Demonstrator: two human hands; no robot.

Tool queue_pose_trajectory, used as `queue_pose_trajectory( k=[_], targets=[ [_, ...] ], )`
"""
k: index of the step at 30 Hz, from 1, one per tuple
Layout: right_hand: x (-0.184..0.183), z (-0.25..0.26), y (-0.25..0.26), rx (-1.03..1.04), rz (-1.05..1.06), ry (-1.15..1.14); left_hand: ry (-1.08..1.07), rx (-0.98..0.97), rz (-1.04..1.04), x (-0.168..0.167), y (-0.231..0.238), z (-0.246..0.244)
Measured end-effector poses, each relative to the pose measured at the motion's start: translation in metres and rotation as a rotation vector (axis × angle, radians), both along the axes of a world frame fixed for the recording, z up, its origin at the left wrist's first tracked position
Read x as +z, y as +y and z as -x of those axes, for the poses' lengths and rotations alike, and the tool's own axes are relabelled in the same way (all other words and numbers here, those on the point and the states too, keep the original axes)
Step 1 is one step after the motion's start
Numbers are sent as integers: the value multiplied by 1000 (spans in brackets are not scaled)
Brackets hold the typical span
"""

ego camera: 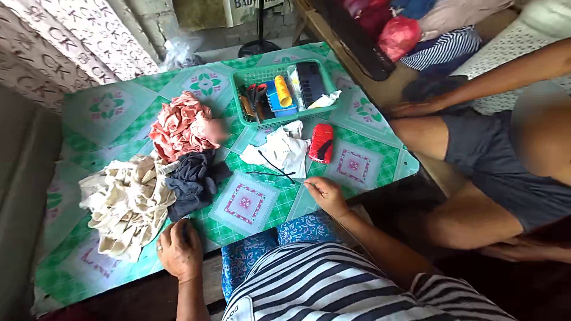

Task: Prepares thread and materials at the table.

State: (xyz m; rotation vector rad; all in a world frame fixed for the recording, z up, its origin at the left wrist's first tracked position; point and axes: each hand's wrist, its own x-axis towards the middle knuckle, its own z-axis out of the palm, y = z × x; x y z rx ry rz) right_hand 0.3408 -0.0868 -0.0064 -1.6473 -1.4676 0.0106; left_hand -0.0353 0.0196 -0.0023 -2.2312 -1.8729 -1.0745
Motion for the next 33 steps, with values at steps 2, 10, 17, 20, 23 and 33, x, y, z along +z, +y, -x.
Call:
queue_pose_trajectory(
  k=[2,10,17,20,23,33],
  targets=[
    [-1,2,2,-41,-4,-77,-1,11,2,-1,0,0],
    [-3,14,5,-163,-4,-228,21,-47,38,4,-1,5],
    [-2,13,4,-99,-33,-211,-3,-54,27,-1,-2,9],
    [0,12,4,-57,-53,-144,-18,-56,33,0,-2,11],
    [1,8,1,-39,-69,-49,-23,-56,45,1,-3,8],
    [-11,-3,-3,71,-111,81,-40,-4,129,8,-6,5]
  ],
)
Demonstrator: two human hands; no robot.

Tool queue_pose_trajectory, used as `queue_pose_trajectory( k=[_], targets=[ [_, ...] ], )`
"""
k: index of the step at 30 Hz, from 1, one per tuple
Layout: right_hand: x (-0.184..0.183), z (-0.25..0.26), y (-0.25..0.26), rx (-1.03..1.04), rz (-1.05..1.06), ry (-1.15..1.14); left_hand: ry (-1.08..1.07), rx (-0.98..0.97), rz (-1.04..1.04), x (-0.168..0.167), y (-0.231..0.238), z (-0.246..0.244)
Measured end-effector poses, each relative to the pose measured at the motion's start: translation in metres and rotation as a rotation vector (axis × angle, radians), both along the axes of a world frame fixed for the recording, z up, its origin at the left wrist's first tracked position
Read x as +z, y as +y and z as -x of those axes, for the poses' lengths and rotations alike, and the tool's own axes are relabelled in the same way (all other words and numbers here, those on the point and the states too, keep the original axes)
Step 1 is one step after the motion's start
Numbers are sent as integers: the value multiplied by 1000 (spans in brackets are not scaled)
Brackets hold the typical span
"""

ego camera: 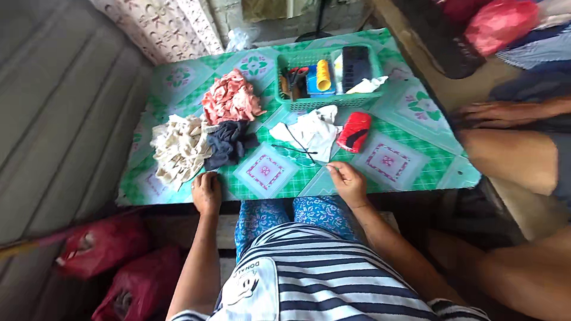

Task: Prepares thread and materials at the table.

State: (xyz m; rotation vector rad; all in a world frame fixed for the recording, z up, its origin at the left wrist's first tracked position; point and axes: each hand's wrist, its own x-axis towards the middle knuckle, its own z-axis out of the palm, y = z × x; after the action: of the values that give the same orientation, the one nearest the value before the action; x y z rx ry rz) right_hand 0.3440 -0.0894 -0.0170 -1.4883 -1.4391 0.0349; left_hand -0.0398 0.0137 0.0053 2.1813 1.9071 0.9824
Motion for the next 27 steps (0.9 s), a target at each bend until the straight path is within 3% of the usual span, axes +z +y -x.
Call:
queue_pose_trajectory(
  k=[22,27],
  targets=[
    [6,-1,0,8,-5,-187,-14,19,-185,-16,2,-3],
    [7,-1,-1,4,-7,-208,-70,30,-139,-10,2,-4]
  ],
)
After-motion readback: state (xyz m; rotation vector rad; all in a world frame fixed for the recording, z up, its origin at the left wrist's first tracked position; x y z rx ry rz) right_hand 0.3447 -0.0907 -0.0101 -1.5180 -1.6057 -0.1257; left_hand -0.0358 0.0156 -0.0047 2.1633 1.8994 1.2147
